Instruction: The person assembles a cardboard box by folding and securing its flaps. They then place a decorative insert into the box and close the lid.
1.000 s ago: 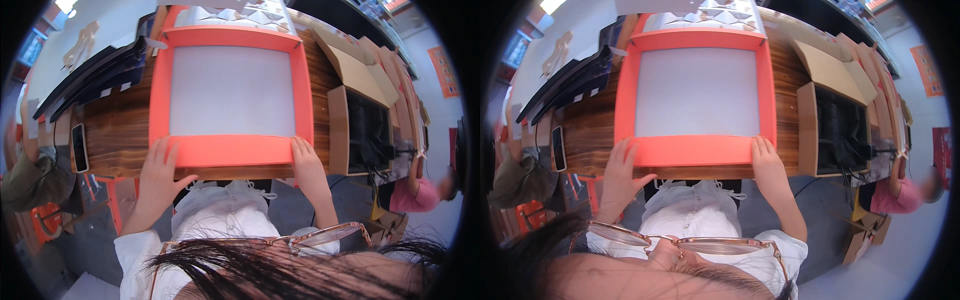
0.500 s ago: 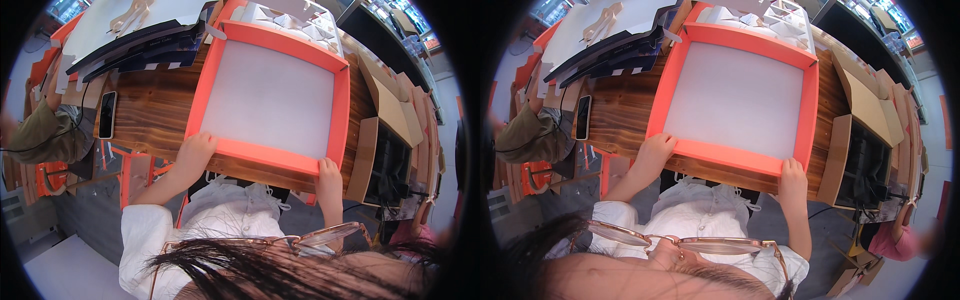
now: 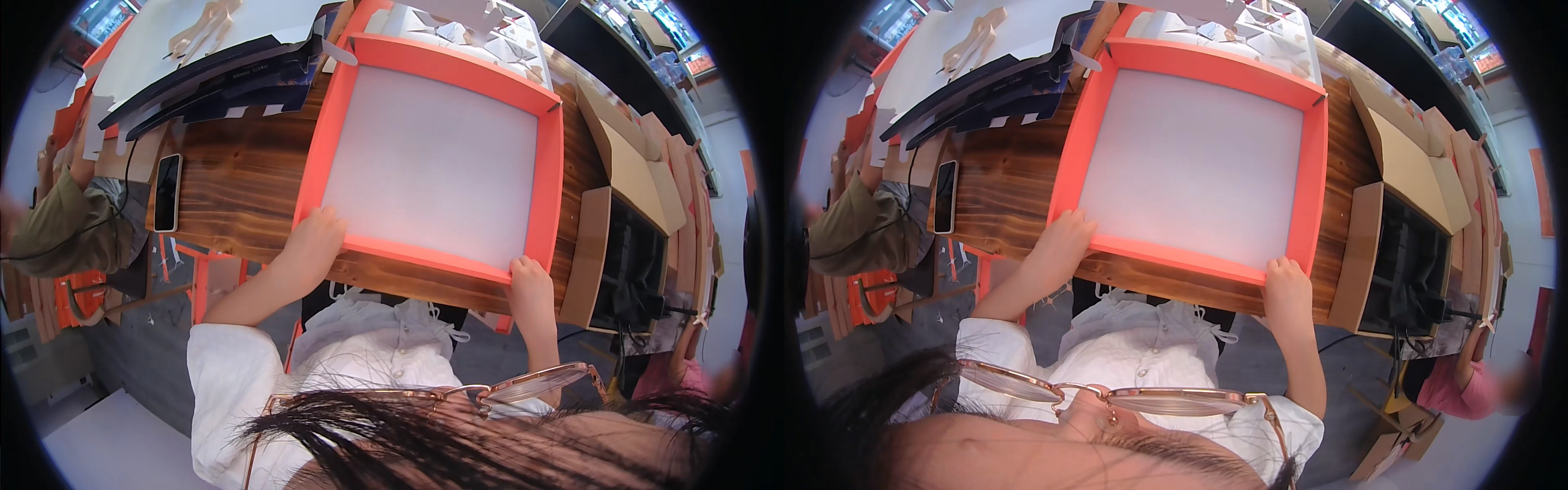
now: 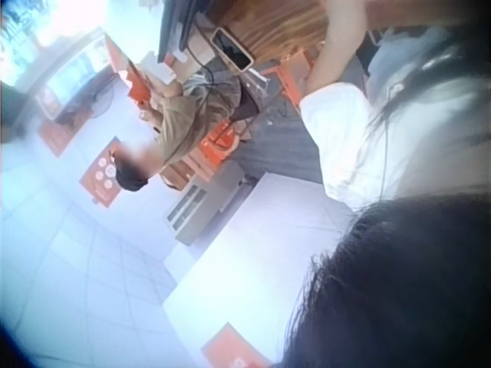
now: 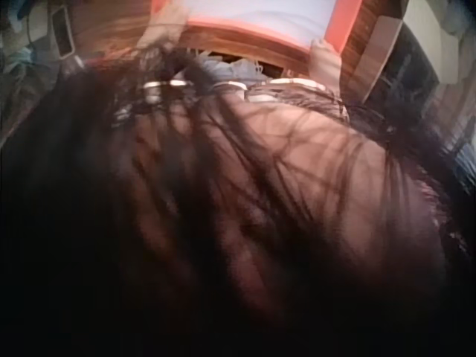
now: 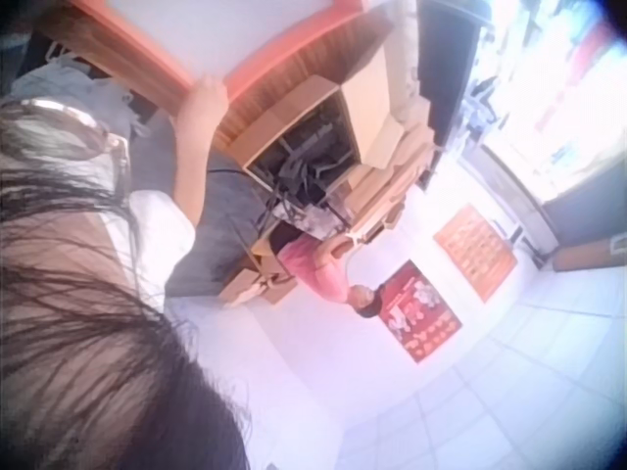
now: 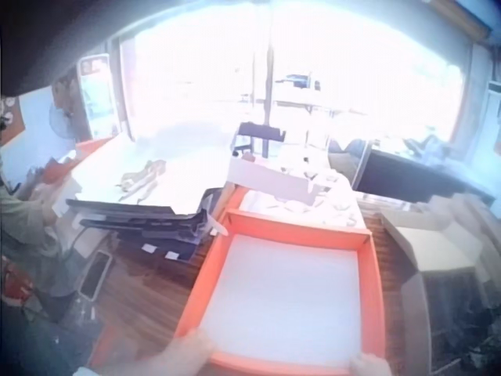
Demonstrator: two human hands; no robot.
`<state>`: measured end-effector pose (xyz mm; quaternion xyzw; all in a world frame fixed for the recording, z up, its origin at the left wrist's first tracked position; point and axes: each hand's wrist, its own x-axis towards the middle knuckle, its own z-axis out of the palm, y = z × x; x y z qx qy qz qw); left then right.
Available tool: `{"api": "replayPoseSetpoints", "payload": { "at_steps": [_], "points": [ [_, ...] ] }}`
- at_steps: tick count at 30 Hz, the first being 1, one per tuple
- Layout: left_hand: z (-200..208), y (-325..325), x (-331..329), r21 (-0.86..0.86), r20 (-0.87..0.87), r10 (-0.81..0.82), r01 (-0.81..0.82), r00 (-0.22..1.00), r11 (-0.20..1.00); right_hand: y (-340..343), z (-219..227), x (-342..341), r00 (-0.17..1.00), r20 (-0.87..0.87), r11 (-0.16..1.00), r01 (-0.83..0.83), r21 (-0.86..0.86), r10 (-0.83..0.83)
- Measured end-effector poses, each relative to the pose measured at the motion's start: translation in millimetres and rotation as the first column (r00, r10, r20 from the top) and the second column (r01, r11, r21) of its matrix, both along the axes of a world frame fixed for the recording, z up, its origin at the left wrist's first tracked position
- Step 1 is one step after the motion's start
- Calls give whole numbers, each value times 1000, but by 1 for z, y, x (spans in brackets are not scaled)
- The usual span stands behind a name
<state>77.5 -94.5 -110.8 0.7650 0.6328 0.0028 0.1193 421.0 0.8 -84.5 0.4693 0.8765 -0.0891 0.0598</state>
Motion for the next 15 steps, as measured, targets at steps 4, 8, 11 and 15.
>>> {"api": "replayPoseSetpoints", "payload": {
  "at_steps": [4, 8, 11, 15],
  "points": [
    [10, 9, -4, -107, 110, 36, -24, 993, 994, 10, -3, 0, 999, 35, 999, -8, -54, 10],
    [24, 1, -3, -111, 267, 87, -60, 960, 992, 10, -8, 3, 994, -73, 996, -81, 35, 84],
    [37, -5, -11, -200, 495, 208, -123, 843, 972, 3, -7, 4, 996, -76, 997, -34, 70, 40],
    [48, -25, -22, -12, 589, 248, -299, 769, 954, 0, 5, 2, 995, -97, 998, 20, -58, -26]
  ]
}}
